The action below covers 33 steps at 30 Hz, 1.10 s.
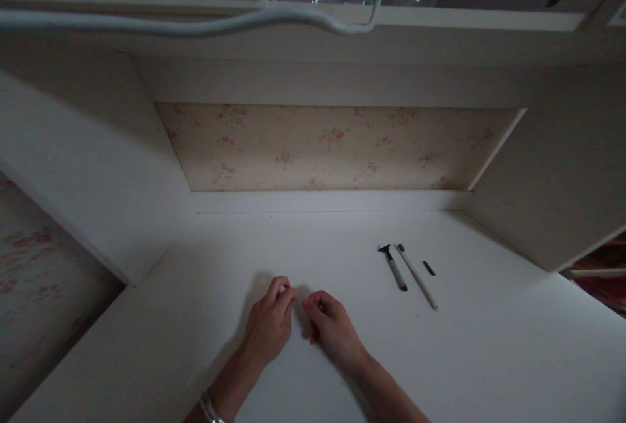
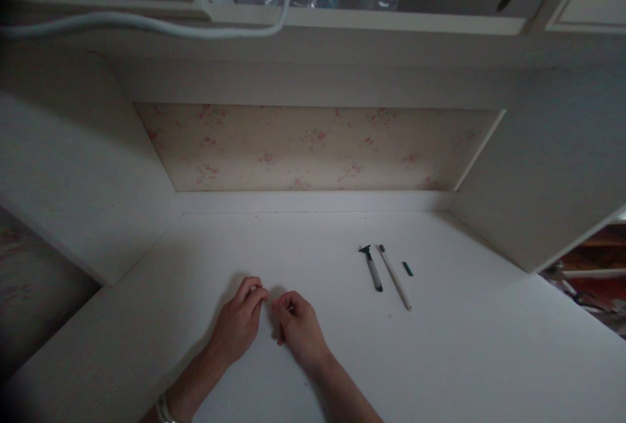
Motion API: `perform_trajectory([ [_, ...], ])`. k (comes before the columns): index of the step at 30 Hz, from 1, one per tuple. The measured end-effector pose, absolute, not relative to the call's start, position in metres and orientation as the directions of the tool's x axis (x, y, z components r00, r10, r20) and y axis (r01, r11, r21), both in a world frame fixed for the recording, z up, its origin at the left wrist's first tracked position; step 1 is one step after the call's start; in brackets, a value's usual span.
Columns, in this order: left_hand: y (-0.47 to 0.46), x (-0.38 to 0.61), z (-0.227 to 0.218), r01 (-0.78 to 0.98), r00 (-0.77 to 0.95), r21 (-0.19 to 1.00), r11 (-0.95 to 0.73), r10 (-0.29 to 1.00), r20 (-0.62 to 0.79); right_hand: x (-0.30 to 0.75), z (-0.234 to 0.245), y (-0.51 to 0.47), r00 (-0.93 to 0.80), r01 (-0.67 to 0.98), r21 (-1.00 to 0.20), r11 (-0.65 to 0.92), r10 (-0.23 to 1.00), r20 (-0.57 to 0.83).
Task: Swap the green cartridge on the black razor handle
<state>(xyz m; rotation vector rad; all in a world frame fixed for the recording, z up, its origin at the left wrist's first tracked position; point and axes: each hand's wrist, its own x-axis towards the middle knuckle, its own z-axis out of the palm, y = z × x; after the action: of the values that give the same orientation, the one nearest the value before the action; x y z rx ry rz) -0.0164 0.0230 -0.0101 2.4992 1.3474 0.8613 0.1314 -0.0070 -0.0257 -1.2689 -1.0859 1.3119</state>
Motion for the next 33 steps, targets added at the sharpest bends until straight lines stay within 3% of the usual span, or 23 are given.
perform_trajectory([
  [16, 0.024, -0.016, -0.012, 0.713, 0.442, 0.407, -0.571, 0.816, 0.371, 0.131, -0.024, -0.008, -0.026, -0.080, -0.990, -0.118, 0.993, -0.117],
  [28, 0.023, -0.016, -0.012, 0.708, 0.458, 0.394, -0.586, 0.806, 0.376, 0.135, -0.020, -0.009, -0.037, 0.008, -0.992, -0.125, 0.991, -0.125],
  [30, 0.024, -0.017, -0.013, 0.712, 0.448, 0.403, -0.575, 0.814, 0.369, 0.144, -0.019, -0.006, -0.005, 0.090, -0.989, -0.121, 0.993, -0.122],
  [33, 0.026, -0.016, -0.013, 0.717, 0.423, 0.427, -0.551, 0.831, 0.361, 0.178, -0.012, 0.001, 0.162, 0.452, -0.885, -0.116, 0.986, -0.047],
])
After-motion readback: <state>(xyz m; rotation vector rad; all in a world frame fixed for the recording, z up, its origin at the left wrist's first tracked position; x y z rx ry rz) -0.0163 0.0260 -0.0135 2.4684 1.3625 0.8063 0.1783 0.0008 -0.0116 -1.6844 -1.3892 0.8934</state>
